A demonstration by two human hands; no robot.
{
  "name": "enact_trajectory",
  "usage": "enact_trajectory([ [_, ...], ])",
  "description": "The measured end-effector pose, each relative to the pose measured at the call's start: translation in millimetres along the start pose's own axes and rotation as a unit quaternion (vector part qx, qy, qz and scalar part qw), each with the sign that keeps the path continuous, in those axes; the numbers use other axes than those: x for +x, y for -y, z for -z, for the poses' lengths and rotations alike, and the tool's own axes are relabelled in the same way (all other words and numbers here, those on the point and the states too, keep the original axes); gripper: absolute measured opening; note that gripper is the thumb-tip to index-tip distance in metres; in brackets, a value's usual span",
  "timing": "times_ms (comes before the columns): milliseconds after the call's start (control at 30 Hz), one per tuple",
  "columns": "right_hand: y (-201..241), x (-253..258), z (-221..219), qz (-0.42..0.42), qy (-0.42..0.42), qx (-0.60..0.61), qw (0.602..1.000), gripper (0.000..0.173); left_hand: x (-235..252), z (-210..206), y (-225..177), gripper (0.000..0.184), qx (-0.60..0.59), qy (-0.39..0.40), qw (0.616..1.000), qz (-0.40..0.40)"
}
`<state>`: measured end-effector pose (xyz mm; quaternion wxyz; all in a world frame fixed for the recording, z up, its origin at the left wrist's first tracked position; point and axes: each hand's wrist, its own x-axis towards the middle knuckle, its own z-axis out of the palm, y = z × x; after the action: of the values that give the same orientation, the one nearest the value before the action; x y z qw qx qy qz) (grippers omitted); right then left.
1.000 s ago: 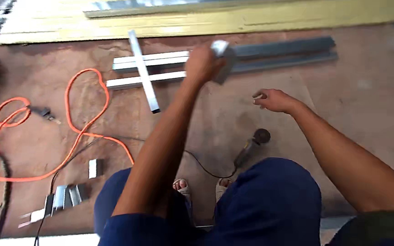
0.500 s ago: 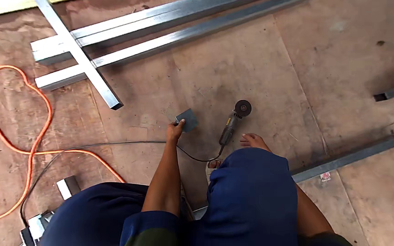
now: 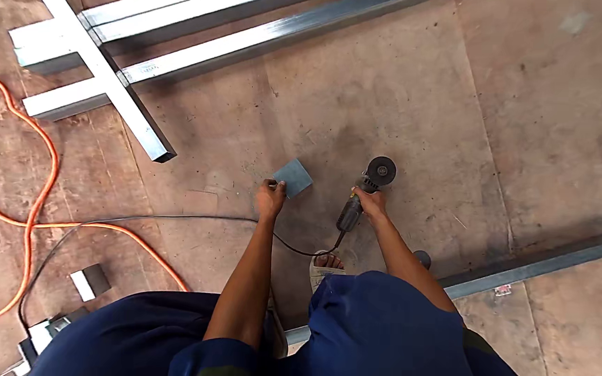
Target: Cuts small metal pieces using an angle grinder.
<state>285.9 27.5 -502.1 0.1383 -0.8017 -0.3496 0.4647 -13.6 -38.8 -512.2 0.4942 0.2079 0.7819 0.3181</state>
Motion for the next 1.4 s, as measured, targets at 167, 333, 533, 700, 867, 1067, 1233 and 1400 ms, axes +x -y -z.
enact_trajectory([
  [167, -2, -3, 19, -0.075, 0.091, 0.229, 0.966, 0.044, 17, -29, -33, 0.043, -0.013, 0.025, 0.999, -0.042],
  [333, 4, -25, 29, -0.055, 0.097, 0.312, 0.943, 0.038, 4, -53, -59, 0.046, -0.024, 0.0, 0.997, -0.071],
  [533, 28, -37, 27, 0.037, 0.019, 0.326, 0.945, 0.04, -100, -106, -45, 0.07, 0.037, 0.276, 0.96, 0.015],
  [700, 60, -62, 34, 0.122, -0.007, 0.343, 0.931, 0.046, -149, -123, -35, 0.075, -0.044, 0.354, 0.934, -0.025],
  [867, 82, -96, 49, 0.167, 0.056, 0.368, 0.913, 0.05, -153, -96, -58, 0.065, -0.058, 0.368, 0.922, -0.101],
  [1067, 98, -105, 86, 0.215, 0.207, 0.35, 0.888, 0.024, -169, -84, -81, 0.061, -0.065, 0.401, 0.898, -0.171],
  [1233, 114, -126, 139, 0.257, 0.169, 0.303, 0.902, 0.028, -198, -104, -118, 0.066, -0.031, 0.415, 0.879, -0.232],
  [1400, 116, -148, 229, 0.288, 0.076, 0.246, 0.923, 0.022, -236, -122, -155, 0.066, 0.053, 0.471, 0.818, -0.327],
])
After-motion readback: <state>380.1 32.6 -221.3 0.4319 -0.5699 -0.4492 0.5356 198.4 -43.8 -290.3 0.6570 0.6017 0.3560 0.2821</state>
